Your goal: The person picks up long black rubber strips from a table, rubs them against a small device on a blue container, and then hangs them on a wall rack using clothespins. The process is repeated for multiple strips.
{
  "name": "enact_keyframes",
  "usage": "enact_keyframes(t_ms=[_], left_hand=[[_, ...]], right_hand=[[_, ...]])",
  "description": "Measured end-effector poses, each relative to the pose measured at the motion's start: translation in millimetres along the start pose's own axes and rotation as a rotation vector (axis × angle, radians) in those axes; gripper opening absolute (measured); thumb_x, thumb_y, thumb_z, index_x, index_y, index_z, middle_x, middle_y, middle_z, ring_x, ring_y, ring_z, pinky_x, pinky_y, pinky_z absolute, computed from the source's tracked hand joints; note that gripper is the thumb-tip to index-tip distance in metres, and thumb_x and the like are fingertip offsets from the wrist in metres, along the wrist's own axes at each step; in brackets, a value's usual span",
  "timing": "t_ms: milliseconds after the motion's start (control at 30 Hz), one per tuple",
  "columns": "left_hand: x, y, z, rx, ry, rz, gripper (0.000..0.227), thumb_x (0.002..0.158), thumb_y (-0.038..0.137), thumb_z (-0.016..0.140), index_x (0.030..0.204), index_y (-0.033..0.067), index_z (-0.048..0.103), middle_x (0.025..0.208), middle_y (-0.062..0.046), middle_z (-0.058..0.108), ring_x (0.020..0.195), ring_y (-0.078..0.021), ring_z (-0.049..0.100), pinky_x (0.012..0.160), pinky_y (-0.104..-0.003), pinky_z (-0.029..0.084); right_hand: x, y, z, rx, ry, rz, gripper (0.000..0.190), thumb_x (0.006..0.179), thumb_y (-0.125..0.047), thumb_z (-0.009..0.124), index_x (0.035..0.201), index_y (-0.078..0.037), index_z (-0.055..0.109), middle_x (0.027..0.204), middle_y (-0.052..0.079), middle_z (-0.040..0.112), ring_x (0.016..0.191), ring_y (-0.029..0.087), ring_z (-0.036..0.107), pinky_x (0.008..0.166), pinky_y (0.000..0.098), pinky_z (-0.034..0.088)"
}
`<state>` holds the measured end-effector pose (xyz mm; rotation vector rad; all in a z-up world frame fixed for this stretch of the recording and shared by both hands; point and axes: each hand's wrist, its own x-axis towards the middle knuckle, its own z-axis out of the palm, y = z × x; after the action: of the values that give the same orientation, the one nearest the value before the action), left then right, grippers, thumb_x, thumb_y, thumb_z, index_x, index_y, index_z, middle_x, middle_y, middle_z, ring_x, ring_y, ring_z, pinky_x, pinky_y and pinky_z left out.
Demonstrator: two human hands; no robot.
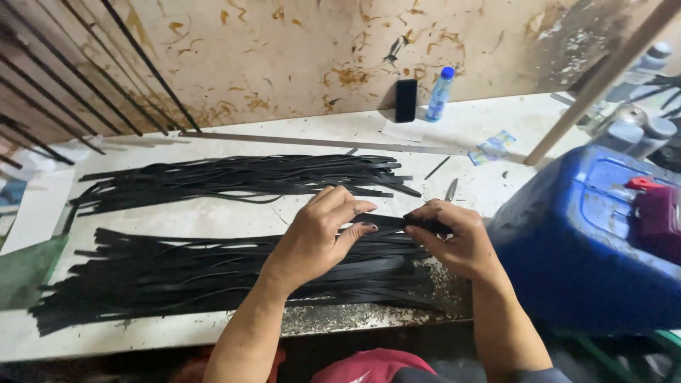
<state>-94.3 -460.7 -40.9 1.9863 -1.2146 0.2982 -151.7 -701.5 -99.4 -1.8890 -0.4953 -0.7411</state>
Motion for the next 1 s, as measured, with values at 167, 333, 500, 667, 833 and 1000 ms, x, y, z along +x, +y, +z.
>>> enact_keyframes(t_ms=[167,333,500,667,833,1000], left_hand=[[-1.6,-4.1,-0.9,-0.035,0.025,0.139,0.011,0.094,0.006,0.072,0.103,0.0041,0.076,0.079,-0.008,0.059,0.074,-0.0231,0.062,0.067,-0.033,0.051],[-11.6,-24.5,-2.5,-0.022,0.088,0.218,0.009,0.092,0.007,0.074,0.101,0.0072,0.078,0.078,-0.005,0.058,0.073,-0.0205,0.060,0.066,-0.031,0.051],[-21.1,-33.3,-2.9,-0.047,0.148,0.258,0.009,0.092,0.007,0.074,0.098,0.0103,0.079,0.079,-0.004,0.058,0.072,-0.0218,0.059,0.067,-0.033,0.052],[-27.7,-36.8,-4.3,-0.075,0.158,0.252,0.011,0.092,0.007,0.074,0.099,0.0118,0.080,0.079,-0.003,0.058,0.071,-0.0228,0.058,0.067,-0.033,0.052],[-30.8,-33.5,-9.4,-0.111,0.157,0.223,0.012,0.092,0.009,0.075,0.102,0.0130,0.080,0.079,-0.003,0.058,0.071,-0.0230,0.059,0.067,-0.033,0.052],[-32.5,-31.2,-16.5,-0.248,0.024,0.125,0.026,0.091,0.009,0.076,0.116,0.0075,0.076,0.085,-0.009,0.065,0.076,-0.0271,0.065,0.068,-0.036,0.055]], right_hand=[[-10.9,-15.6,11.0,-0.169,0.080,-0.071,0.016,0.076,0.003,0.085,0.084,0.002,0.071,0.079,0.015,0.075,0.058,0.026,0.066,0.047,0.0304,0.049],[-20.0,-32.0,10.3,-0.328,0.121,-0.062,0.016,0.076,0.001,0.086,0.087,0.000,0.074,0.079,0.013,0.075,0.059,0.028,0.068,0.050,0.0333,0.053],[-28.0,-49.8,18.0,-0.500,0.116,-0.127,0.013,0.081,0.000,0.082,0.089,-0.001,0.072,0.080,0.014,0.073,0.063,0.033,0.069,0.055,0.0372,0.056],[-36.8,-47.5,22.9,-0.582,0.129,-0.167,0.013,0.082,-0.002,0.082,0.090,-0.002,0.072,0.082,0.013,0.073,0.067,0.032,0.070,0.059,0.0374,0.058],[-37.5,-48.7,24.5,-0.573,0.120,-0.171,0.014,0.082,-0.002,0.082,0.092,-0.003,0.072,0.082,0.013,0.073,0.068,0.031,0.070,0.061,0.0381,0.059],[-30.2,-47.9,25.9,-0.391,0.124,-0.072,0.012,0.085,-0.005,0.081,0.092,-0.001,0.073,0.081,0.013,0.073,0.064,0.033,0.068,0.060,0.0380,0.057]])
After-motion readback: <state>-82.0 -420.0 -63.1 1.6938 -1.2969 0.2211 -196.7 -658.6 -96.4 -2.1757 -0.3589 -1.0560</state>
